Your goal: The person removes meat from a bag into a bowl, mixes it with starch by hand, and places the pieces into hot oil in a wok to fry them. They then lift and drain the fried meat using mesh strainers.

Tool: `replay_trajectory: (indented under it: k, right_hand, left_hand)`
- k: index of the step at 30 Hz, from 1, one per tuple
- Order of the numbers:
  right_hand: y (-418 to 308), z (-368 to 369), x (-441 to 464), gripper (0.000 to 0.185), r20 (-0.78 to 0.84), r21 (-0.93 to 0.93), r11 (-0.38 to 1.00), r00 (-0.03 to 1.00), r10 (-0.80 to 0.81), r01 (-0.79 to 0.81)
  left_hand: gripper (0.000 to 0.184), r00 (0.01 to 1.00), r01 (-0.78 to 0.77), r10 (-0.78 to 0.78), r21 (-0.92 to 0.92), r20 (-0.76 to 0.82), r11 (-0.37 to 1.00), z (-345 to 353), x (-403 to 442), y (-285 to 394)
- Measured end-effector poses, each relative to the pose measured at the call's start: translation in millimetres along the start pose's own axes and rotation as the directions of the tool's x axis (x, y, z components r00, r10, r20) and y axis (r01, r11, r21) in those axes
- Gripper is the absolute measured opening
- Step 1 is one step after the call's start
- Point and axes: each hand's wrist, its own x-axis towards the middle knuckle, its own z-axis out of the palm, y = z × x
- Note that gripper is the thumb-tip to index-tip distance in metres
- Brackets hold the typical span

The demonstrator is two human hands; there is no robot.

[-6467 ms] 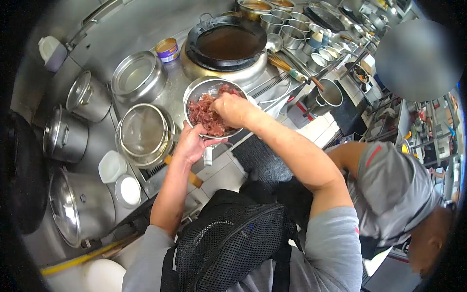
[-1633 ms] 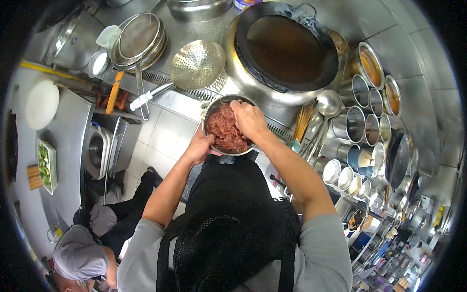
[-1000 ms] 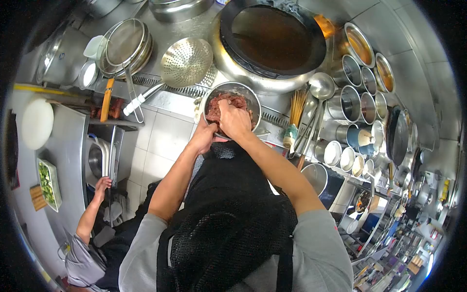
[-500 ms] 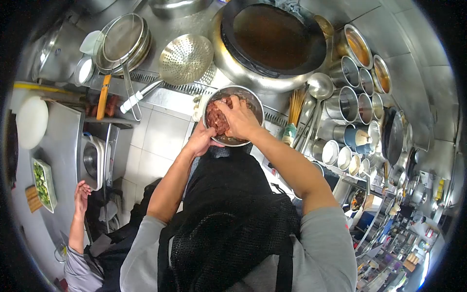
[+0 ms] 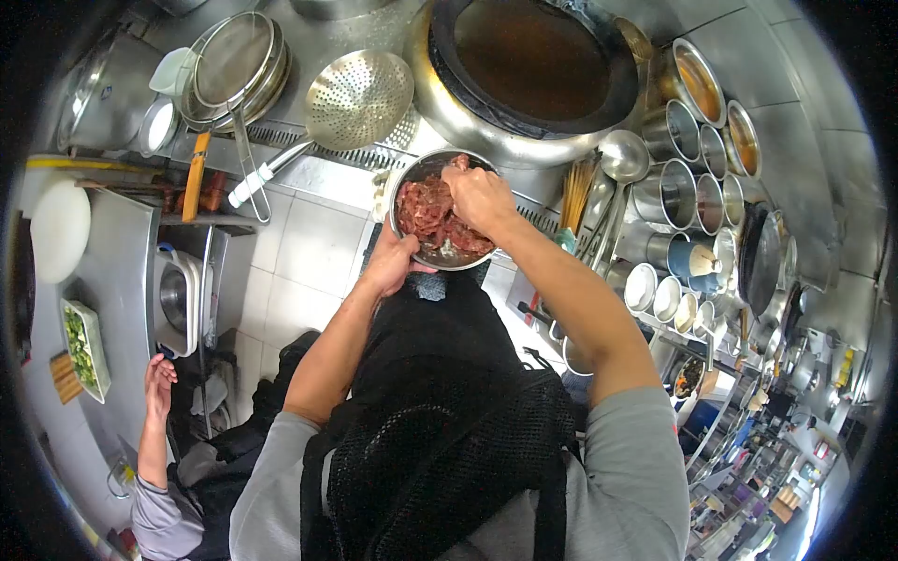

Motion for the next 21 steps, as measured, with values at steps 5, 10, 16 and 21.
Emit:
replay_trajectory:
  k: [5,10,16,21]
  right_hand:
    - [-15,-4,-16,0.033,0.075,0.100,0.986,0.989,0.126,-0.133]
    - [-28,-11,-40,0.083,0.003,0.106,0.994,0.999,-0.034,0.034]
    - [-28,-12,-31,0.103,0.171,-0.097,0.993,0.984,-0.050,0.067]
    - [-18,26,-14,0.085,0.125,-0.156,0.987,0.992,-0.005,0.025]
  left_hand:
    - [0.069,0.999,-0.040,0.039,-0.023,-0.023,0.999,-1,6,-4]
    - [0.072,0.999,-0.032,0.031,-0.107,-0.008,0.994,-4,7,-1]
    - [0.081,0.998,-0.035,0.043,-0.184,0.044,0.982,-12,1,8]
    - [0.080,0.998,-0.002,0.013,-0.182,0.061,0.983,-9,0,11]
